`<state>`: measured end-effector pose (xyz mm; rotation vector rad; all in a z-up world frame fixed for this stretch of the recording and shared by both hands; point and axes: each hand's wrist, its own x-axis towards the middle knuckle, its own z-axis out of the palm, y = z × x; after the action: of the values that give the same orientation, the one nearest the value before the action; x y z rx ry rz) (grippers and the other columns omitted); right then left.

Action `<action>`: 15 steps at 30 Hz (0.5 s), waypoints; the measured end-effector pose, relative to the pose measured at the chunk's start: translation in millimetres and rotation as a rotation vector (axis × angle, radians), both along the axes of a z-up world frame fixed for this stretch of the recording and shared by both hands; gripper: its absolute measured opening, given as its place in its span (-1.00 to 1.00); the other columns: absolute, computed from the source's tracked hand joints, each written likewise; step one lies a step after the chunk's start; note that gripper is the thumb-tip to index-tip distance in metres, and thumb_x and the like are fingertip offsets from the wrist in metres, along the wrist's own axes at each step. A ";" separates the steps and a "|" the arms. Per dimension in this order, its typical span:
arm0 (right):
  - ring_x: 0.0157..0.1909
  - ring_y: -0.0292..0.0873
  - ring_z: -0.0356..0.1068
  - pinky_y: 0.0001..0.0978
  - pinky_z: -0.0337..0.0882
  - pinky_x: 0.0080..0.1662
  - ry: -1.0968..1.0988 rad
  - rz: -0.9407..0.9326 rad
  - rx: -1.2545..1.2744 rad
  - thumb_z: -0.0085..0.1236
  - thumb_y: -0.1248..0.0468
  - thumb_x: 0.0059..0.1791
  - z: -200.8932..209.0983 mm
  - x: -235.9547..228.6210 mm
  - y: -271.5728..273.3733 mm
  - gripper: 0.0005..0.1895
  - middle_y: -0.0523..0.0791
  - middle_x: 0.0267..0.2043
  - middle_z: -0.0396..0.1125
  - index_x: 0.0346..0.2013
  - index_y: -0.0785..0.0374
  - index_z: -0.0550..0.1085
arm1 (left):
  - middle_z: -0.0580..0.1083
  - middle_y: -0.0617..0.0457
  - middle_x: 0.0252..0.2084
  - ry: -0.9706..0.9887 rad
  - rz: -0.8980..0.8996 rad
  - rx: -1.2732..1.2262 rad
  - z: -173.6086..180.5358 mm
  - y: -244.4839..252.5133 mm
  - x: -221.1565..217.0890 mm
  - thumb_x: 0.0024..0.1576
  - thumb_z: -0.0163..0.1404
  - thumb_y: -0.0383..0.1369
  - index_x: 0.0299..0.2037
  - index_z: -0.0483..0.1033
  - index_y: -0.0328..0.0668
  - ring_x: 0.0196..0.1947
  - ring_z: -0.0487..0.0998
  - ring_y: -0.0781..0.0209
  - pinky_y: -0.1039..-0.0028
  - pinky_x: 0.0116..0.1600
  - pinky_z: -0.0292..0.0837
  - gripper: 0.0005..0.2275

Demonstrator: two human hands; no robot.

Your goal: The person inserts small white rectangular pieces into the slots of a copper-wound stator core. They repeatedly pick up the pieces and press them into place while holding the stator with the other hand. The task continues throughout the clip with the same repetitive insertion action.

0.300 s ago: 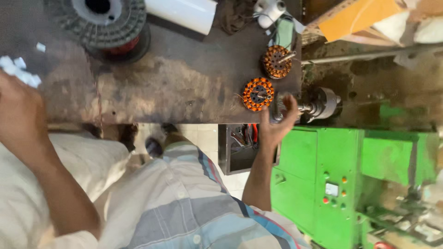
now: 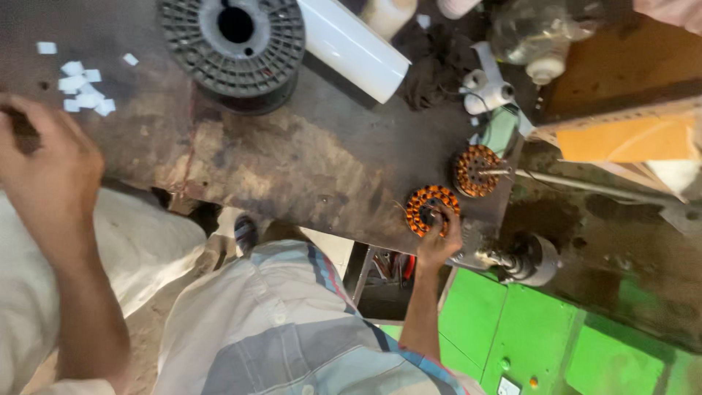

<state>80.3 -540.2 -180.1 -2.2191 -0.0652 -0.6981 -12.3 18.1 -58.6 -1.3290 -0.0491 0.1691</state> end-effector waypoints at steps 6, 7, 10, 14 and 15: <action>-0.18 -0.19 0.52 -0.40 0.49 -0.08 0.186 0.293 0.078 0.12 0.50 0.05 25.3 38.2 37.1 -0.85 0.00 -0.19 0.52 -0.10 0.41 0.55 | 0.49 0.17 -0.07 -0.050 -0.031 -0.035 -11.8 22.5 -20.4 0.37 0.05 -0.42 -0.06 0.54 -0.20 -0.10 0.46 0.60 0.79 0.05 0.40 -0.94; -0.22 -0.21 0.52 -0.41 0.49 -0.11 0.266 0.306 0.116 0.17 0.49 0.04 25.6 43.2 47.4 -0.86 -0.01 -0.20 0.53 -0.11 0.42 0.57 | 0.49 0.18 -0.04 -0.097 -0.038 -0.097 -10.9 21.1 -27.7 0.36 0.02 -0.42 -0.04 0.52 -0.21 -0.09 0.45 0.61 0.79 0.03 0.39 -0.93; -0.08 -0.19 0.52 -0.39 0.51 0.04 0.465 0.651 0.444 0.12 0.49 0.07 14.3 77.5 99.6 -0.87 0.03 -0.13 0.53 -0.10 0.42 0.56 | 0.48 0.15 0.06 -0.477 -0.001 -0.611 -12.6 18.7 -17.7 0.39 -0.04 -0.41 0.10 0.41 -0.23 -0.08 0.44 0.58 0.73 -0.03 0.37 -0.85; -0.05 -0.14 0.54 -0.34 0.51 0.09 0.702 1.002 0.715 0.11 0.49 0.05 4.8 112.2 198.2 -0.86 0.05 -0.12 0.53 -0.12 0.42 0.54 | 0.46 -0.09 0.12 -1.098 -0.014 -1.651 -13.5 20.4 4.9 0.45 -0.06 -0.41 0.33 0.23 -0.39 -0.03 0.51 0.22 0.43 -0.01 0.50 -0.68; -0.07 -0.13 0.53 -0.32 0.52 0.07 0.779 1.059 0.773 0.13 0.49 0.04 3.4 117.1 219.8 -0.87 0.04 -0.15 0.52 -0.12 0.43 0.54 | 0.45 -0.15 0.14 -1.278 -0.051 -1.891 -10.4 18.6 -0.6 0.46 -0.07 -0.40 0.39 0.18 -0.42 -0.01 0.53 0.13 0.35 -0.01 0.53 -0.63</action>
<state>197.4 -320.4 -176.8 -1.2737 -0.4451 0.6389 -12.9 36.7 -69.0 -3.0830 -1.1705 -0.9723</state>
